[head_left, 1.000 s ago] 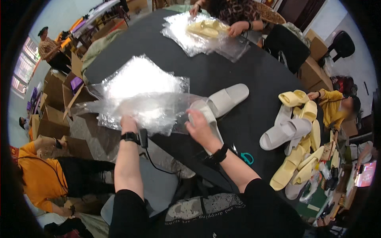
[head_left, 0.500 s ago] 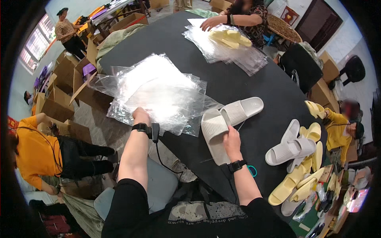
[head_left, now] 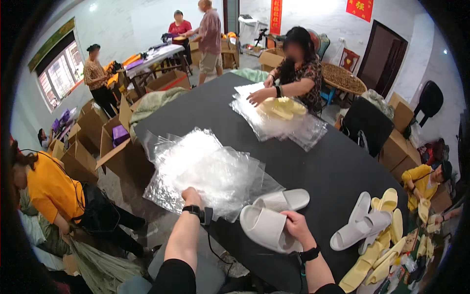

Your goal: Trimming excess material from slippers using scissors.

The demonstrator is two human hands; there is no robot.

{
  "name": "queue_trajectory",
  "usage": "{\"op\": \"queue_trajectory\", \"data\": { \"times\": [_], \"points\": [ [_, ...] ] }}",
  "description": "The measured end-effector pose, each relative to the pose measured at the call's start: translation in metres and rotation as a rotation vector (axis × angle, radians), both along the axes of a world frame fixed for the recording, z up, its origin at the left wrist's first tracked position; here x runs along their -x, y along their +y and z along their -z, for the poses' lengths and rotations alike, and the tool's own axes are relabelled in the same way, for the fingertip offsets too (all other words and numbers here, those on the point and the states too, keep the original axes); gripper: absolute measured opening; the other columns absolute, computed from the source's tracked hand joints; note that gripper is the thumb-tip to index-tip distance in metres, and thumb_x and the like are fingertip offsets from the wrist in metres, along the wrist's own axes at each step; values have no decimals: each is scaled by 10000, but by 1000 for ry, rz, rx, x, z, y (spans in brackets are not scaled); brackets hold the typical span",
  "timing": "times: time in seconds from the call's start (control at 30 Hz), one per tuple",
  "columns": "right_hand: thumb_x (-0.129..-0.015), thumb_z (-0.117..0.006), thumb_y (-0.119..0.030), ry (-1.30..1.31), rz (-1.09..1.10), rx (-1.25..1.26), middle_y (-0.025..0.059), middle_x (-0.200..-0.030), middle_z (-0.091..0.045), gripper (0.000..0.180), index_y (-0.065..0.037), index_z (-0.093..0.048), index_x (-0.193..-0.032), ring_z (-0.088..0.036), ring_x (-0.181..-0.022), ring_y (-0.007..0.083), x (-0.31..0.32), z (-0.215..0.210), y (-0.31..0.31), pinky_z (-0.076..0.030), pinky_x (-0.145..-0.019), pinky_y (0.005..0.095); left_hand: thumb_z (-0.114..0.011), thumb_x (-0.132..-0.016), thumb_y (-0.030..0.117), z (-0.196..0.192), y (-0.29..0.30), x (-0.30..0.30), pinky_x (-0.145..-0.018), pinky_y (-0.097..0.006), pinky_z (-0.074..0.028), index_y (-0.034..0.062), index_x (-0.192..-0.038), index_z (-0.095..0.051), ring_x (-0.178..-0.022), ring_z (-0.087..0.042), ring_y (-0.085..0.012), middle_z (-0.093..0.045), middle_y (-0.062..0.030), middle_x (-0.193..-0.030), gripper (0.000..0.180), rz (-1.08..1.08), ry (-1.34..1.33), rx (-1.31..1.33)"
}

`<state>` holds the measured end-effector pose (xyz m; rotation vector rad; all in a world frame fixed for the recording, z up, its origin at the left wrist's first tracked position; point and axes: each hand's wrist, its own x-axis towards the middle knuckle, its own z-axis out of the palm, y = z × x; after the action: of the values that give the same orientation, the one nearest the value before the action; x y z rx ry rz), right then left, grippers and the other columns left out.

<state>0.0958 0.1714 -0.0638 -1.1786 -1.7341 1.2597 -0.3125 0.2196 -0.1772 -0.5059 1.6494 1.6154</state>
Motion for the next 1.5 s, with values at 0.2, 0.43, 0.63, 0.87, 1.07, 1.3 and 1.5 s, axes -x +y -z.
{"op": "queue_trajectory", "data": {
  "times": [0.2,0.43,0.63,0.87,1.07,1.3,1.5],
  "points": [
    [-847,-515,-28,73,4,-154,128,-896,-659,186,15,-610,-1000,-619,-849,170,45,-17,18,-473,-746,286,-397,-817,69,-22,5,-16,-427,-372,-409,-65,-853,-491,-511,-538,-288,-605,-201,-776,167,10,76,14],
    [-866,-519,-95,226,254,-120,177,-939,-622,298,36,-529,-1133,-595,-858,231,108,-63,58,-456,-759,324,-412,-799,24,-15,3,-9,-346,-374,-357,-49,-860,-474,-383,-431,-235,-513,-135,-603,113,129,192,-56],
    [-807,-576,-108,-70,-48,-380,321,-1222,-401,606,117,-281,-1287,-415,-1120,451,137,-6,62,-357,-965,420,-568,-811,145,-31,-3,-22,-377,-372,-379,-5,-874,-513,-428,-458,-232,-494,-109,-602,172,226,214,-19],
    [-809,-583,-55,-24,-237,-270,243,-1155,-484,379,55,-464,-1151,-505,-1054,369,109,-41,14,-455,-842,388,-624,-807,257,-5,-29,11,-383,-382,-347,-9,-967,-533,-470,-469,-217,-525,-108,-715,323,283,259,-86],
    [-828,-596,-69,4,-254,-167,178,-995,-586,279,3,-545,-1093,-616,-860,267,68,-87,-21,-512,-694,323,-601,-726,85,-60,-58,-18,-606,-393,-452,-105,-872,-548,-669,-543,-204,-566,-104,-757,245,139,319,-30],
    [-837,-594,-75,-30,-216,-74,149,-930,-628,249,15,-576,-1067,-635,-825,206,21,-94,-60,-506,-718,296,-555,-793,81,-97,-131,-37,-503,-235,-418,40,-932,-518,-552,-520,-89,-529,-7,-653,149,310,301,-339],
    [-848,-552,17,51,-186,104,107,-900,-652,212,50,-579,-1055,-633,-802,130,4,-88,-106,-522,-738,254,-529,-867,80,-174,-204,-50,-620,-264,-485,-1,-1014,-557,-644,-575,-128,-589,-47,-721,170,330,416,-524]
  ]
}}
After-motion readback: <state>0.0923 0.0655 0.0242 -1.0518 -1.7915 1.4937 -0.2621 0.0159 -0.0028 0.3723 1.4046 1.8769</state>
